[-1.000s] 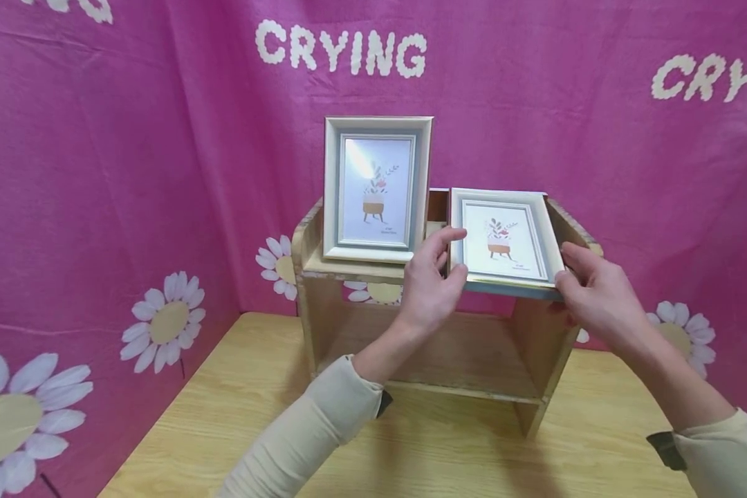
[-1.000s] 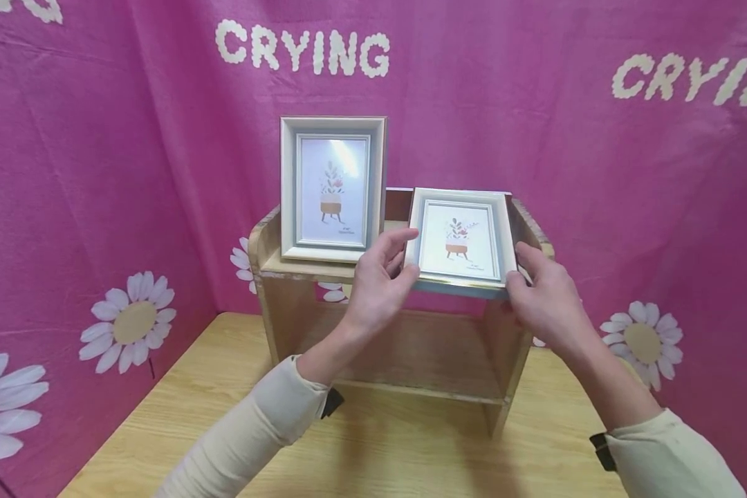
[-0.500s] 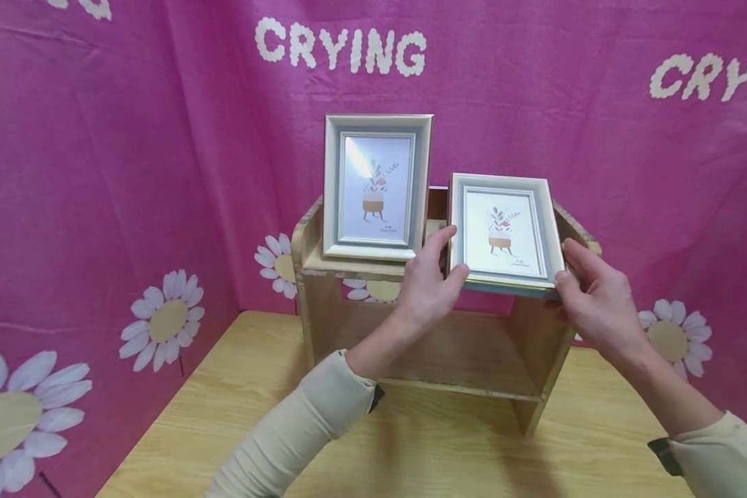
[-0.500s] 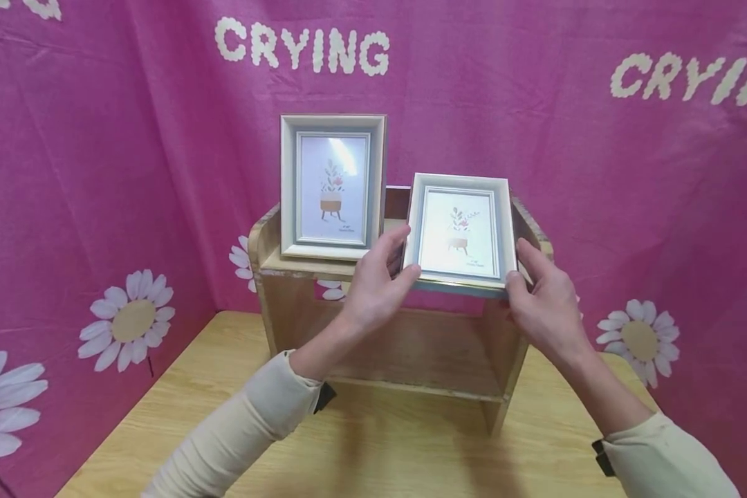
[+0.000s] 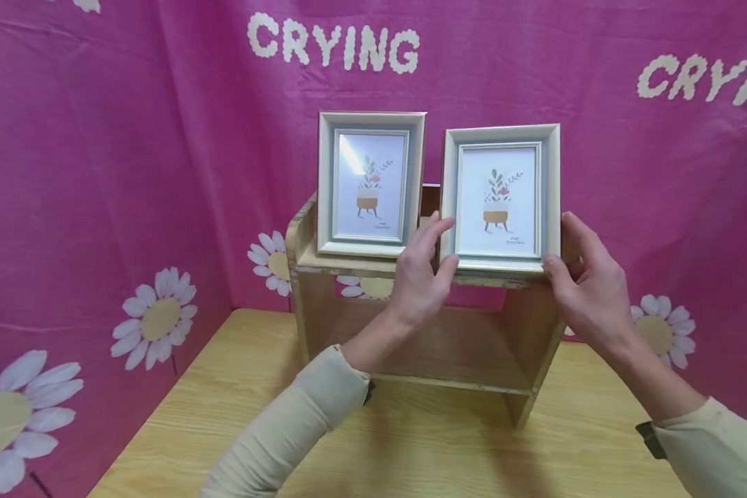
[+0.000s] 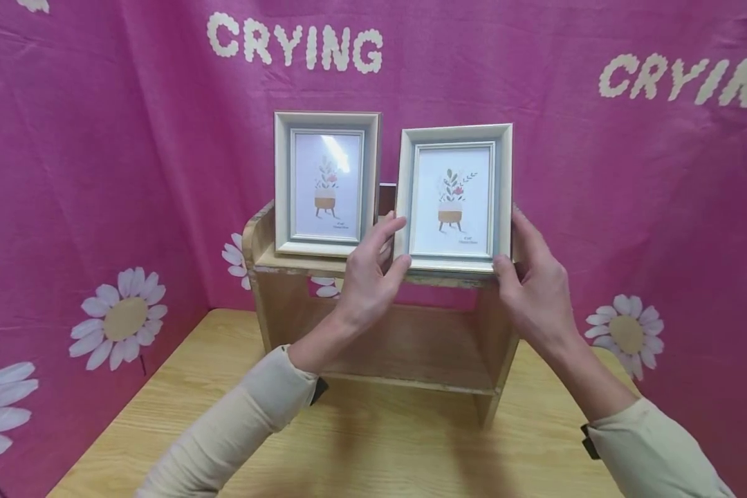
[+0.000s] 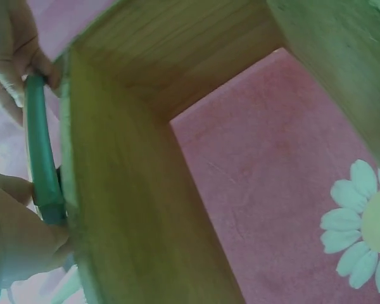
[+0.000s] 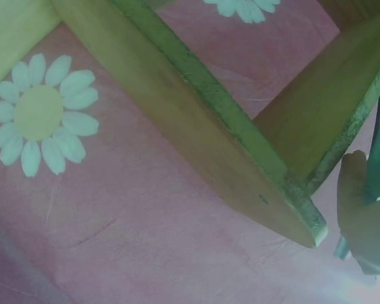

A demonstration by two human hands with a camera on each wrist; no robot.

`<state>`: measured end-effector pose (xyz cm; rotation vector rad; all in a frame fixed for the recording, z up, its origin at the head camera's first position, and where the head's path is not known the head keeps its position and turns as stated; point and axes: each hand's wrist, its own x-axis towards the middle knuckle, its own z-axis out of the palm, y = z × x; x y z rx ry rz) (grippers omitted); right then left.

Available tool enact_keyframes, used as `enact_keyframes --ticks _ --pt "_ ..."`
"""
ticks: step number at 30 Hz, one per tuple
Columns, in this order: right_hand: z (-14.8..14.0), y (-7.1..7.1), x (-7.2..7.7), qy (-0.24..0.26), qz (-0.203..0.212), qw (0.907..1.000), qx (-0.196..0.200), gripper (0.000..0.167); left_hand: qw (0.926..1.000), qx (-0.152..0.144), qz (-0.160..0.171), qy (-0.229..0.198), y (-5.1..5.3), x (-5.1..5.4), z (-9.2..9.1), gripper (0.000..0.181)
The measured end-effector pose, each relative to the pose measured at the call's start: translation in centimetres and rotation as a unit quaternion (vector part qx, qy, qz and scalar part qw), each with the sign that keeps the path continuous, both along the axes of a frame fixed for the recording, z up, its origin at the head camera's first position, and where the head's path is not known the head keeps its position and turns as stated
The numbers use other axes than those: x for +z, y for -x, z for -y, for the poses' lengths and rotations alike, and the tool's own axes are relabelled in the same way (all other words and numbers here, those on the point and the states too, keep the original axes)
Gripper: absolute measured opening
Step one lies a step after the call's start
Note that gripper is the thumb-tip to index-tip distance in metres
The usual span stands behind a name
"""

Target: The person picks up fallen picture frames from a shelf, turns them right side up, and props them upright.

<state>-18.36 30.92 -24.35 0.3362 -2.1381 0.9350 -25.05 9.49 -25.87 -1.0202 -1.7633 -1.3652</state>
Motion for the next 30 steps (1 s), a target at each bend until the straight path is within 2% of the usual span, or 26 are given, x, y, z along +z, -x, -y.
enact_keyframes --ticks 8,12,19,24,30 --pt "0.3 0.1 -0.2 -0.019 0.031 0.9992 -0.014 0.069 0.996 0.031 -0.083 -0.007 1.0 -1.3 -0.4 0.046" --pt "0.4 0.2 -0.1 -0.017 0.048 0.9979 -0.039 0.068 0.9943 0.038 -0.1 -0.001 1.1 -1.7 -0.6 0.048" --pt "0.7 0.8 0.8 0.0 0.075 0.9966 -0.033 0.076 0.9902 0.064 -0.124 -0.005 1.5 -1.9 -0.5 0.049" --pt "0.8 1.0 1.7 -0.008 0.092 0.995 -0.038 0.084 0.9897 0.072 -0.124 0.002 1.3 -1.5 -0.5 0.052" --pt "0.5 1.2 2.6 -0.011 0.105 0.9938 -0.037 0.09 0.994 0.08 -0.072 0.02 0.7 -0.9 -0.3 0.063"
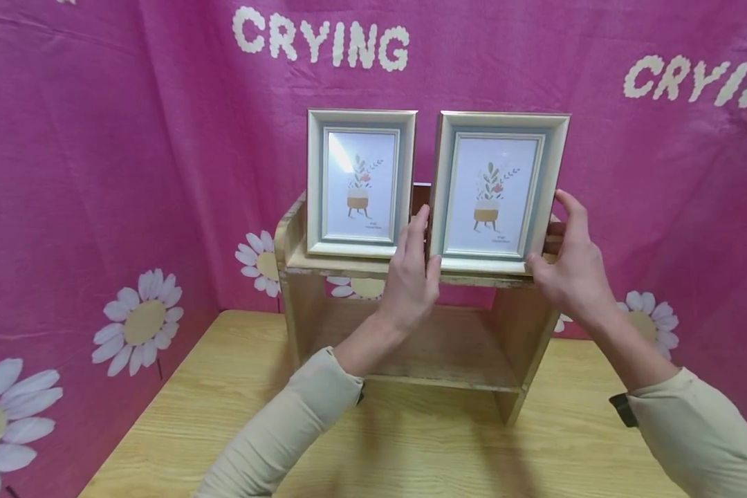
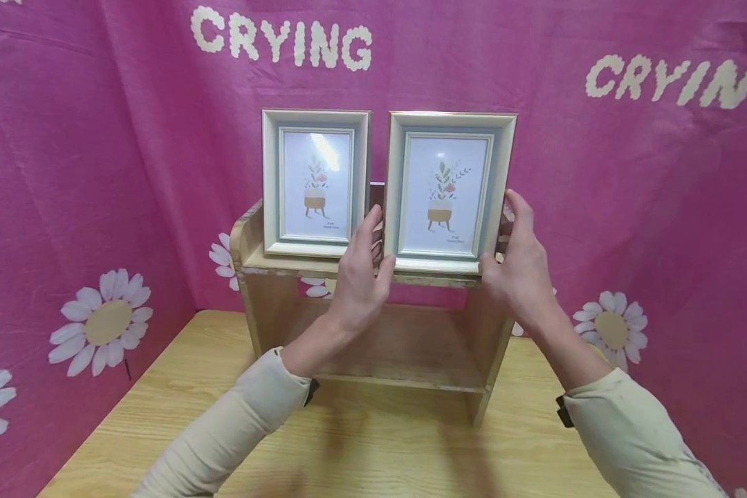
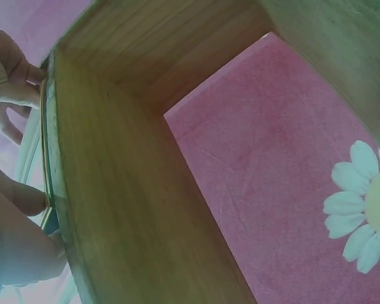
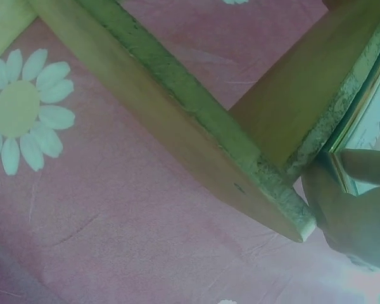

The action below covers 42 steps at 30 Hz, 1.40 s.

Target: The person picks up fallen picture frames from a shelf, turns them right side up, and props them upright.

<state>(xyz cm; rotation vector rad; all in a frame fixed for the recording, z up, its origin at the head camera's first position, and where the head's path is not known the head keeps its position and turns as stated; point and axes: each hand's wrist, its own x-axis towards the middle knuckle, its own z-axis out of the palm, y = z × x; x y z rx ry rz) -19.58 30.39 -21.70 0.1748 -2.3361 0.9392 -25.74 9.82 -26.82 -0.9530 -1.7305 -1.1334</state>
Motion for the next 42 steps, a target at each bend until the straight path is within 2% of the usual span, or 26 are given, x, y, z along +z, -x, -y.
enact_keyframes --ticks 4,13,20,27,30,36,42 --pt "-0.1 0.1 0.3 0.008 0.021 0.9997 0.009 0.091 0.9998 -0.002 0.019 0.0 -0.1 0.1 0.1 0.059" --pt "0.1 0.8 1.6 0.013 0.066 0.9977 0.002 0.082 0.9997 -0.017 0.009 -0.013 0.1 0.0 0.4 0.054" --pt "0.2 1.8 2.5 0.016 0.065 0.9978 0.0 0.078 0.999 -0.035 0.012 -0.025 0.1 0.4 0.4 0.056" --pt "0.6 3.1 2.0 0.003 0.064 0.9979 -0.009 0.075 0.9988 -0.034 0.005 -0.036 -0.1 -0.2 0.5 0.056" --pt "0.8 3.5 1.8 -0.006 0.06 0.9979 -0.025 0.072 0.9984 -0.036 0.003 -0.043 -0.2 -0.4 0.5 0.057" --pt "1.0 4.3 1.9 -0.019 0.076 0.9957 -0.049 0.073 0.9976 -0.046 -0.003 -0.052 -0.3 -0.7 0.2 0.055" --pt "0.9 5.0 1.9 -0.015 0.057 0.9979 -0.026 0.069 0.9975 -0.047 0.005 -0.053 -0.4 -0.9 0.1 0.057"
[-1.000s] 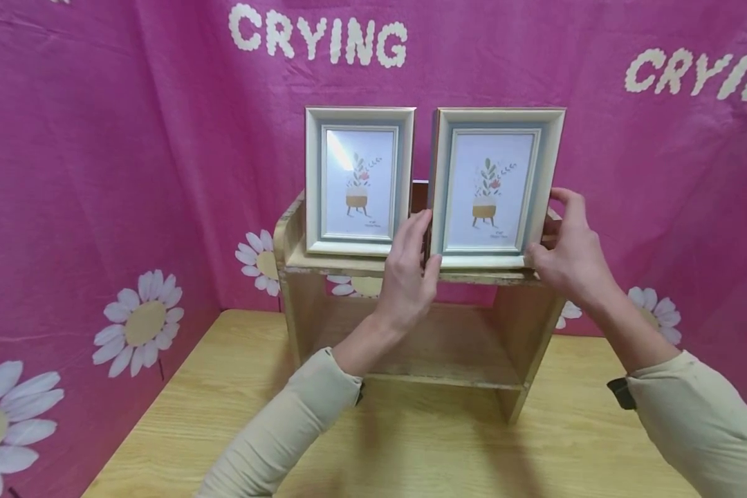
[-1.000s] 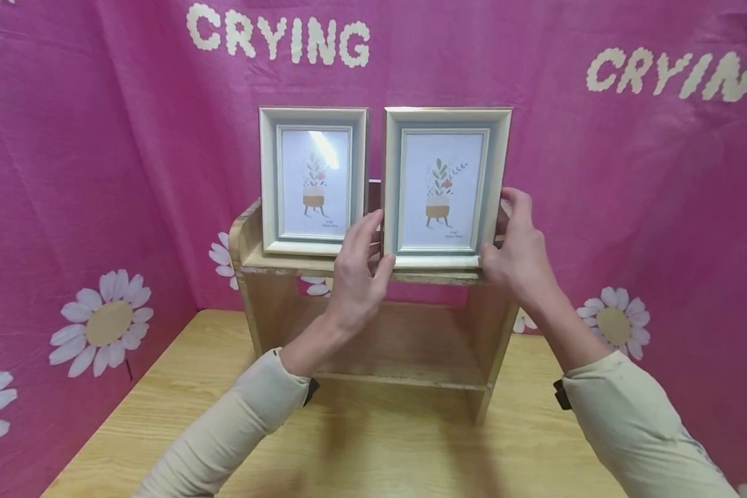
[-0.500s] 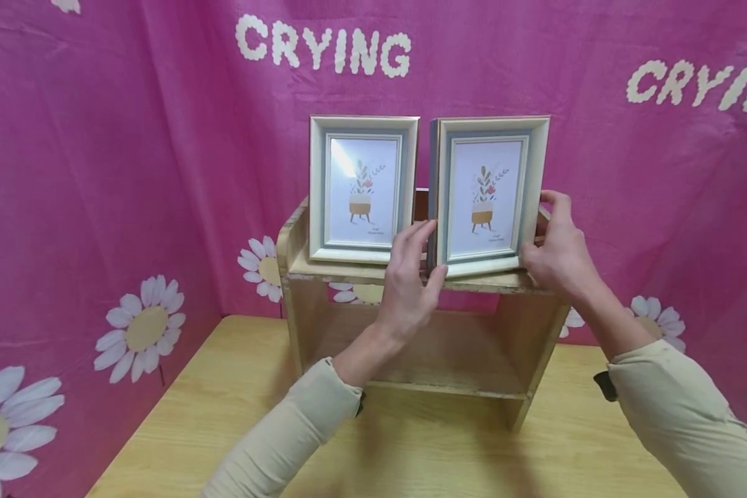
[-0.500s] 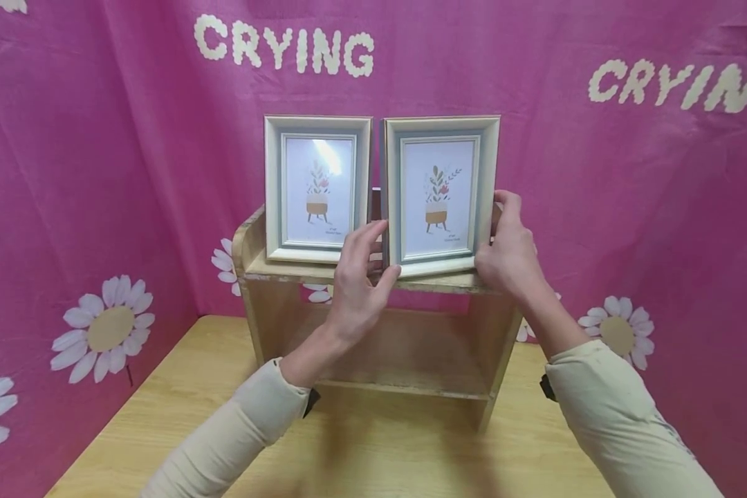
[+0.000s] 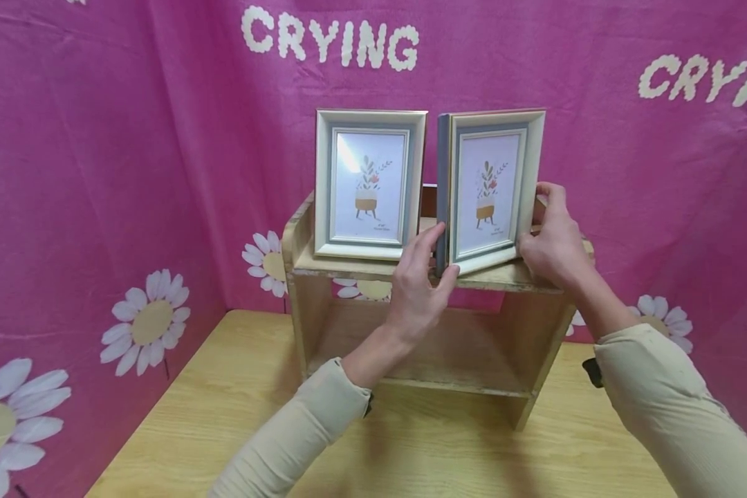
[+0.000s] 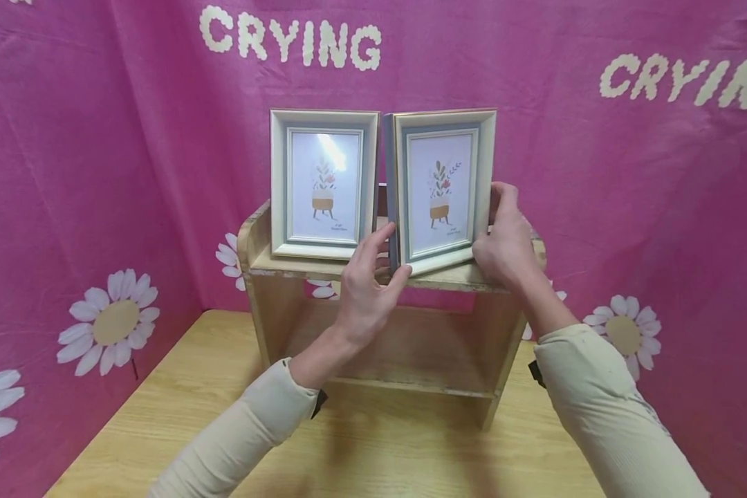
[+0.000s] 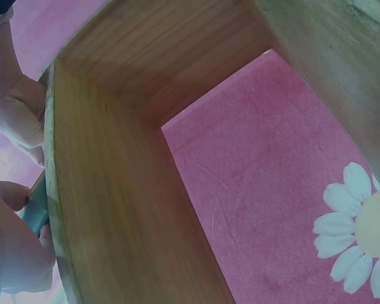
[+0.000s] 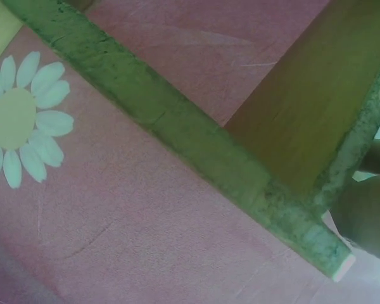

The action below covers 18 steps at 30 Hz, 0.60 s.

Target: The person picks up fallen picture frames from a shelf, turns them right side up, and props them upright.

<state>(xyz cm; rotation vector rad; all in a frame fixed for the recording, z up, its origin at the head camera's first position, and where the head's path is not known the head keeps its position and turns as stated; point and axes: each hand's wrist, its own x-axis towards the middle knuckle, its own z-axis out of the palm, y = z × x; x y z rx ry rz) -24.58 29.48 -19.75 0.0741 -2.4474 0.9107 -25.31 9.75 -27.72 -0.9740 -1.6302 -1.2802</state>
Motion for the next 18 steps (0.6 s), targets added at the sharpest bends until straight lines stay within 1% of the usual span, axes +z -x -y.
enact_keyframes --ticks 7,12,18 --pt "-0.1 1.0 -0.1 0.032 0.007 0.9983 0.048 0.067 0.9996 0.015 -0.024 0.004 -0.1 -0.3 -0.3 0.055" --pt "-0.1 1.8 -0.1 0.043 0.004 0.9967 0.068 0.065 0.999 0.027 -0.036 0.002 -0.1 -0.3 -0.6 0.054" --pt "-0.1 2.4 -0.2 0.043 -0.006 0.9959 0.079 0.067 0.9987 0.03 -0.04 0.003 -0.2 -0.4 -1.0 0.054"
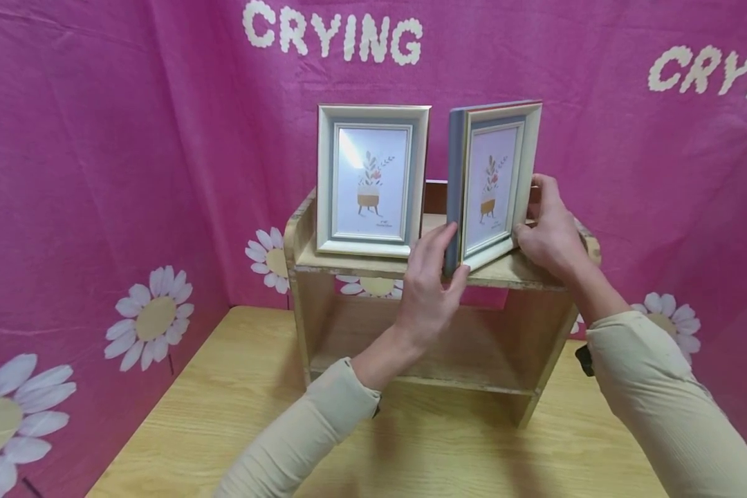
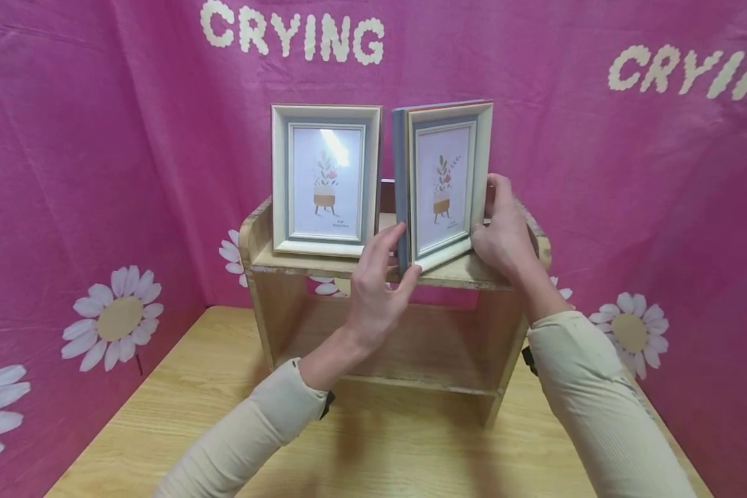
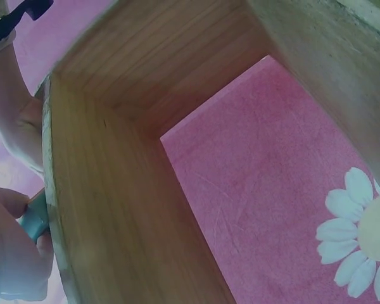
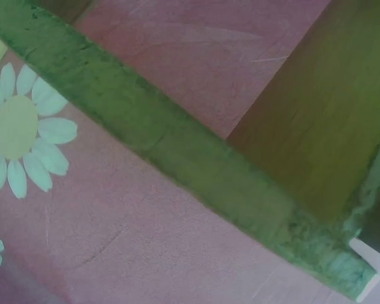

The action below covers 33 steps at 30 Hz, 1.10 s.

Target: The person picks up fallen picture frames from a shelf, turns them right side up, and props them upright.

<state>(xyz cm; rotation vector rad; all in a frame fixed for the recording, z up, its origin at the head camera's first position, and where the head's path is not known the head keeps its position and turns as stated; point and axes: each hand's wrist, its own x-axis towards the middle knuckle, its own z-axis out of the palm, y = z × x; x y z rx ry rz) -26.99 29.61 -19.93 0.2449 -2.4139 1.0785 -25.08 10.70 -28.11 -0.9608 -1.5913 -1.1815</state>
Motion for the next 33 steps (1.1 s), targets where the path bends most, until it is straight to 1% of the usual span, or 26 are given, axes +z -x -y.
enact_keyframes --ticks 7,12,18,22,27,33 --pt "-0.1 0.6 -0.1 -0.004 -0.004 1.0 0.007 0.066 0.9995 0.025 -0.017 0.009 0.0 -0.1 -0.4 0.053" --pt "-0.2 1.1 -0.3 -0.011 -0.013 0.9997 0.015 0.064 0.9984 0.041 -0.037 0.01 0.1 -0.3 -0.6 0.052" --pt "-0.4 1.6 -0.5 -0.011 -0.03 0.999 0.031 0.061 0.9971 0.051 -0.056 0.011 0.2 -0.1 -0.8 0.05" --pt "-0.4 1.9 -0.5 -0.012 -0.037 0.9987 0.031 0.061 0.996 0.058 -0.066 0.012 0.4 -0.1 -0.9 0.049" --pt "-0.5 2.3 -0.6 -0.008 -0.043 0.9985 0.031 0.061 0.9932 0.08 -0.082 0.021 0.6 -0.1 -1.2 0.048" --pt "-0.5 2.7 -0.9 -0.008 -0.047 0.9984 0.031 0.061 0.9896 0.106 -0.094 0.027 0.5 -0.3 -1.4 0.047"
